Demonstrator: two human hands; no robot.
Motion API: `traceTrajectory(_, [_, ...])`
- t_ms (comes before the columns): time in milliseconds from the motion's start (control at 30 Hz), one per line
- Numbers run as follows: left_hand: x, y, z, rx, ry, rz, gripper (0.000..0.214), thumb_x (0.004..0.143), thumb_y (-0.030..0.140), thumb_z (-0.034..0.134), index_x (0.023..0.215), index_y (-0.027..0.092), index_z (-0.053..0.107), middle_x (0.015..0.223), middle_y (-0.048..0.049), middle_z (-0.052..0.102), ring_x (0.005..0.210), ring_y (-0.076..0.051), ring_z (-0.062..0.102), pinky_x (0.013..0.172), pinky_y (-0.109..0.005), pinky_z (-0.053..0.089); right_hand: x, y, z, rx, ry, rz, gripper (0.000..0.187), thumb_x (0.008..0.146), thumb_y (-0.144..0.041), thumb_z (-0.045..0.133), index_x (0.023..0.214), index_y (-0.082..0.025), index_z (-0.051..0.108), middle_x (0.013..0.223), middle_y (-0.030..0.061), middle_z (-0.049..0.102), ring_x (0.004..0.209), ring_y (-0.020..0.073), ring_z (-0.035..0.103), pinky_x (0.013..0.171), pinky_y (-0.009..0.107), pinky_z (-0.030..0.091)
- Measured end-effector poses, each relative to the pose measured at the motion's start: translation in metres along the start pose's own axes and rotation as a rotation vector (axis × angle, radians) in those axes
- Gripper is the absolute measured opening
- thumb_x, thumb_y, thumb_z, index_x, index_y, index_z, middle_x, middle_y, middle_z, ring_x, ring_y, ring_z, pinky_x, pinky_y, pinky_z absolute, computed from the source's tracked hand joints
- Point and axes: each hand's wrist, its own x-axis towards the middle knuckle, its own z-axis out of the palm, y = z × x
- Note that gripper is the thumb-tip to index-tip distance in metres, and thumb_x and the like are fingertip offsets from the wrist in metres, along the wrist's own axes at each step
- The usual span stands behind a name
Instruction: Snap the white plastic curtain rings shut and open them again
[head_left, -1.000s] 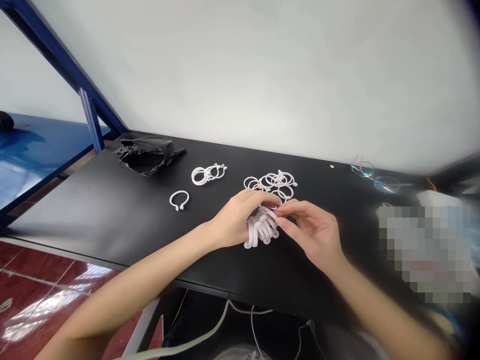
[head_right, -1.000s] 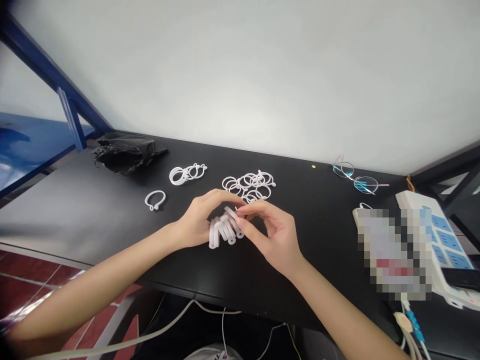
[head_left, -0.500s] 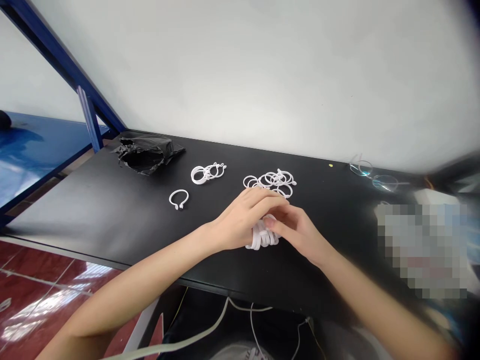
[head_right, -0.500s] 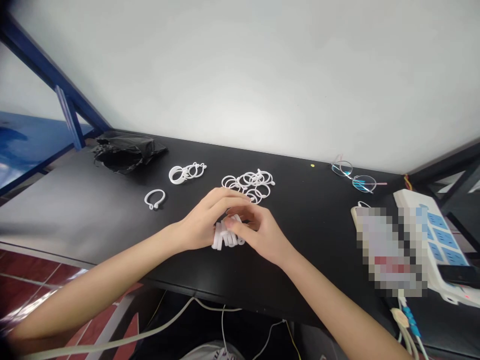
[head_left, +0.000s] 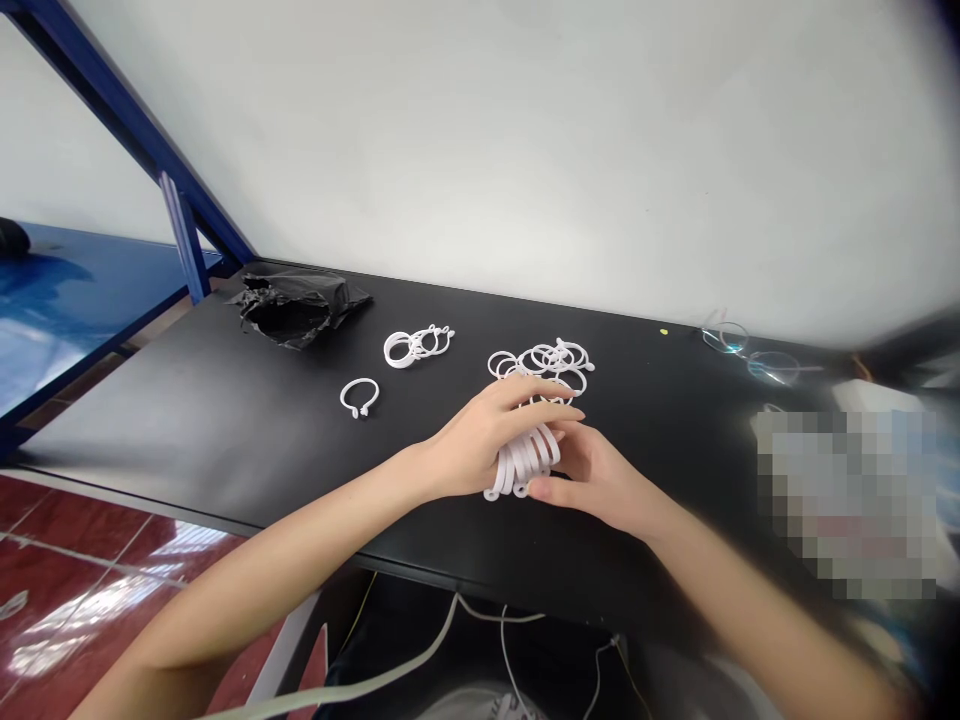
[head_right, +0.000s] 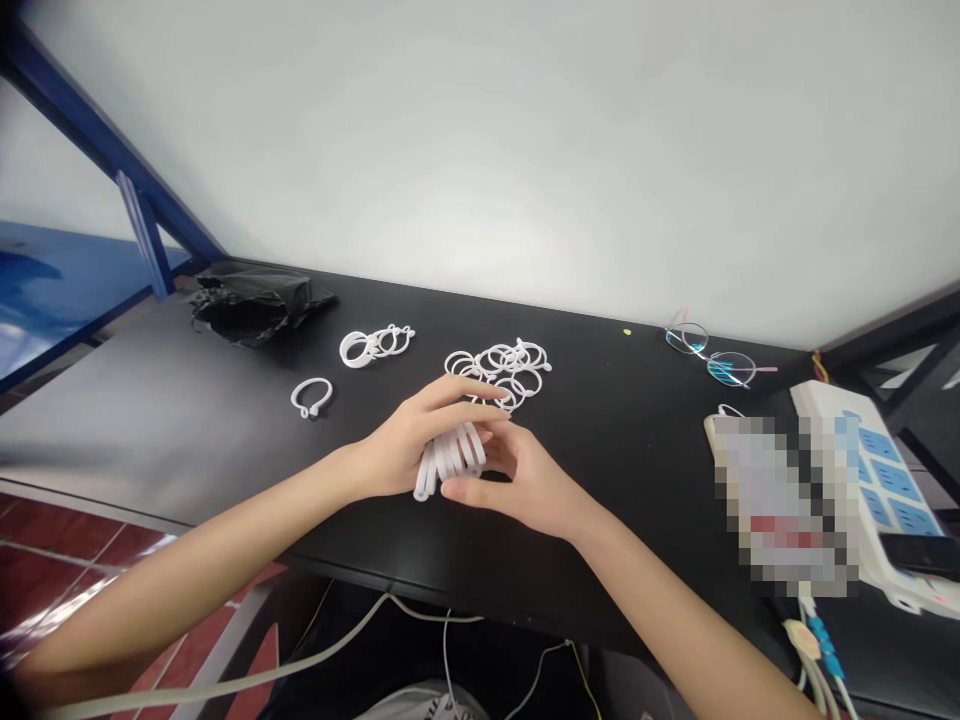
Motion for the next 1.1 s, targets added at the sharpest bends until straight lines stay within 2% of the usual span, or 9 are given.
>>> traceTrajectory(100, [0.000, -0.001, 0.000, -0.046, -0.060, 0.001, 0.038, 0.091, 0.030, 0.058, 0.128, 0.021, 0.056, 0.134, -0.0149, 0.054, 0.117, -0.028, 0.055, 0.097, -0.044, 0.047, 0.001, 0.001, 0.004, -0.026, 0.020, -0.031, 0.025, 0.080, -0.028, 0.074, 0.101, -0.021, 0.062, 0.097, 0.0032, 0.067, 0.094, 0.0200, 0.067, 0.086, 0.036, 0.056])
traceTrajectory(200, [0.000, 0.000, -0.002, -0.247, -0.060, -0.050, 0.051, 0.086, 0.034, 0.064, 0.133, 0.021, 0.054, 0.132, -0.0141, 0.057, 0.119, -0.029, 0.054, 0.100, -0.046, 0.044, -0.001, 0.001, 0.002, -0.044, 0.018, -0.071, 0.040, 0.076, -0.025, 0.078, 0.112, -0.023, 0.060, 0.106, 0.0041, 0.067, 0.099, 0.0205, 0.066, 0.091, 0.038, 0.055])
traceTrajectory(300, [0.001, 0.002, -0.001, -0.557, -0.021, -0.263, 0.055, 0.084, 0.030, 0.066, 0.136, 0.022, 0.051, 0.134, -0.0118, 0.057, 0.123, -0.029, 0.053, 0.104, -0.046, 0.043, -0.005, 0.002, -0.003, -0.073, 0.166, -0.214, 0.051, 0.072, -0.022, 0.082, 0.117, -0.026, 0.059, 0.113, 0.0050, 0.064, 0.098, 0.0202, 0.065, 0.084, 0.034, 0.056])
traceTrajectory(433, [0.002, 0.005, 0.008, -1.011, 0.094, -0.548, 0.046, 0.085, 0.031, 0.064, 0.130, 0.022, 0.057, 0.142, -0.0106, 0.051, 0.132, -0.030, 0.046, 0.109, -0.045, 0.037, -0.008, 0.001, 0.000, -0.113, 0.380, -0.358, 0.041, 0.070, -0.016, 0.082, 0.106, -0.026, 0.064, 0.097, 0.0019, 0.065, 0.078, 0.0139, 0.063, 0.066, 0.026, 0.054])
traceTrajectory(600, [-0.002, 0.008, 0.026, -1.424, 0.091, -0.732, 0.046, 0.086, 0.035, 0.061, 0.130, 0.022, 0.056, 0.147, -0.0117, 0.046, 0.135, -0.032, 0.044, 0.110, -0.048, 0.035, -0.004, 0.002, 0.020, 0.053, 0.228, -0.232, 0.035, 0.070, -0.015, 0.081, 0.099, -0.022, 0.064, 0.073, -0.0011, 0.068, 0.066, 0.0132, 0.066, 0.059, 0.024, 0.054])
traceTrajectory(733, [-0.005, 0.018, 0.034, -1.422, 0.177, -0.819, 0.039, 0.085, 0.029, 0.060, 0.123, 0.020, 0.060, 0.139, -0.0121, 0.054, 0.125, -0.029, 0.054, 0.103, -0.044, 0.041, -0.002, 0.006, 0.030, 0.052, 0.234, -0.177, 0.030, 0.068, -0.013, 0.082, 0.092, -0.019, 0.066, 0.077, 0.0002, 0.071, 0.066, 0.0126, 0.066, 0.062, 0.024, 0.056])
traceTrajectory(867, [-0.003, 0.026, 0.036, -1.298, 0.296, -0.880, 0.034, 0.082, 0.027, 0.061, 0.115, 0.017, 0.062, 0.113, -0.0115, 0.069, 0.104, -0.026, 0.065, 0.091, -0.039, 0.049, -0.002, 0.009, 0.033, 0.041, 0.308, -0.152, 0.038, 0.062, -0.008, 0.085, 0.093, -0.020, 0.065, 0.080, -0.0007, 0.072, 0.070, 0.0141, 0.068, 0.064, 0.024, 0.057])
traceTrajectory(1000, [0.000, 0.025, 0.038, -1.127, 0.297, -0.944, 0.033, 0.079, 0.025, 0.059, 0.111, 0.016, 0.065, 0.091, -0.0063, 0.070, 0.083, -0.019, 0.067, 0.077, -0.031, 0.052, -0.001, 0.008, 0.032, 0.149, 0.313, -0.124, 0.030, 0.063, -0.011, 0.084, 0.088, -0.020, 0.069, 0.077, -0.0006, 0.074, 0.070, 0.0149, 0.071, 0.064, 0.024, 0.059])
traceTrajectory(1100, [0.000, 0.021, 0.037, -0.989, 0.270, -0.883, 0.029, 0.078, 0.023, 0.055, 0.103, 0.015, 0.067, 0.077, -0.0027, 0.066, 0.064, -0.014, 0.063, 0.060, -0.024, 0.050, 0.000, 0.005, 0.027, 0.210, 0.324, -0.083, 0.021, 0.063, -0.015, 0.085, 0.077, -0.018, 0.070, 0.066, -0.0011, 0.072, 0.060, 0.0146, 0.070, 0.056, 0.023, 0.058])
